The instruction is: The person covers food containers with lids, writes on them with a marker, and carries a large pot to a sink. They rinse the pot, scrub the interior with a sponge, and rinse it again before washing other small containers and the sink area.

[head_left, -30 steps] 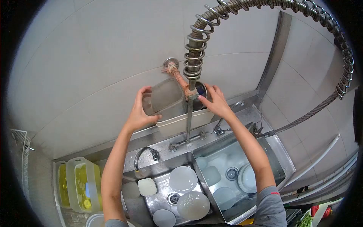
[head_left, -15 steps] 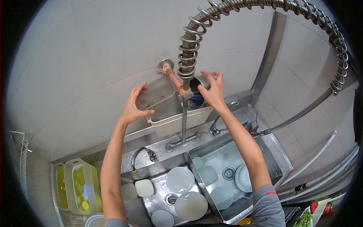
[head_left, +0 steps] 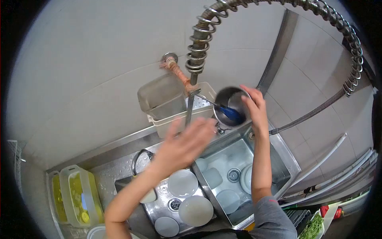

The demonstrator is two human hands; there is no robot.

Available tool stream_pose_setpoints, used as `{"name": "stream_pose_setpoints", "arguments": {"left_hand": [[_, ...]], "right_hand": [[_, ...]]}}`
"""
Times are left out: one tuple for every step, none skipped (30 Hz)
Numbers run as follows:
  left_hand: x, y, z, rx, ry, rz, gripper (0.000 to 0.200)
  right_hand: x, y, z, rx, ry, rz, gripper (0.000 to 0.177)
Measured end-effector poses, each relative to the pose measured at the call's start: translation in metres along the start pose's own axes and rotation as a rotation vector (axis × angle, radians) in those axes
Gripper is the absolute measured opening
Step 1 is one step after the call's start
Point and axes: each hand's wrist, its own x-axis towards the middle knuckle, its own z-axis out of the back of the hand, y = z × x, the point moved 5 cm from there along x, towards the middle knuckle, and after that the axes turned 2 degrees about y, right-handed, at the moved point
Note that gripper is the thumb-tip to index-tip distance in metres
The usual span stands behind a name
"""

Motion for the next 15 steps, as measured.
{"name": "stream_pose_setpoints", "arguments": {"left_hand": [[0.011,-0.018,-0.006,-0.038,0.071,0.007,0.048],[0.016,-0.030,-0.015,-0.075,0.142,0.014,0.049],[0.015,-0.040,-0.025,-0.098,0.178,0.022,0.050],[0.010,-0.049,-0.041,-0.122,0.216,0.029,0.052],[0.003,-0.056,-0.055,-0.147,0.254,0.036,0.053],[-0.007,-0.062,-0.061,-0.156,0.198,0.023,0.053],[-0.018,-0.067,-0.066,-0.173,0.223,0.001,0.053],[-0.029,-0.071,-0.069,-0.189,0.250,-0.027,0.053],[-0.038,-0.076,-0.070,-0.205,0.277,-0.056,0.053],[-0.043,-0.077,-0.066,-0.201,0.255,-0.014,0.048],[-0.052,-0.080,-0.066,-0.224,0.323,-0.005,0.046],[-0.063,-0.083,-0.068,-0.243,0.388,0.005,0.043],[-0.074,-0.086,-0.067,-0.261,0.453,0.016,0.041],[-0.085,-0.088,-0.062,-0.308,0.462,0.042,0.039],[-0.095,-0.091,-0.055,-0.355,0.470,0.069,0.037]], "right_hand": [[-0.018,0.002,0.001,0.057,0.009,-0.034,0.033],[-0.035,0.002,0.000,0.028,0.012,-0.018,0.034],[-0.052,0.002,0.001,0.000,0.016,-0.003,0.034],[-0.068,-0.004,0.000,0.029,0.027,-0.039,0.034],[-0.084,-0.014,0.000,0.057,0.038,-0.076,0.035],[-0.098,-0.024,0.000,0.086,0.048,-0.113,0.035],[-0.110,-0.029,-0.003,0.029,0.067,-0.083,0.037],[-0.121,-0.028,-0.009,0.051,0.105,-0.115,0.038],[-0.131,-0.026,-0.015,0.072,0.141,-0.146,0.038],[-0.139,-0.026,-0.021,0.054,0.177,-0.157,0.039],[-0.147,-0.026,-0.026,0.035,0.212,-0.165,0.040],[-0.155,-0.030,-0.031,-0.010,0.251,-0.149,0.041],[-0.161,-0.032,-0.035,-0.018,0.259,-0.173,0.041],[-0.165,-0.034,-0.039,-0.091,0.262,-0.141,0.042],[-0.168,-0.034,-0.041,-0.164,0.265,-0.107,0.044]]}}
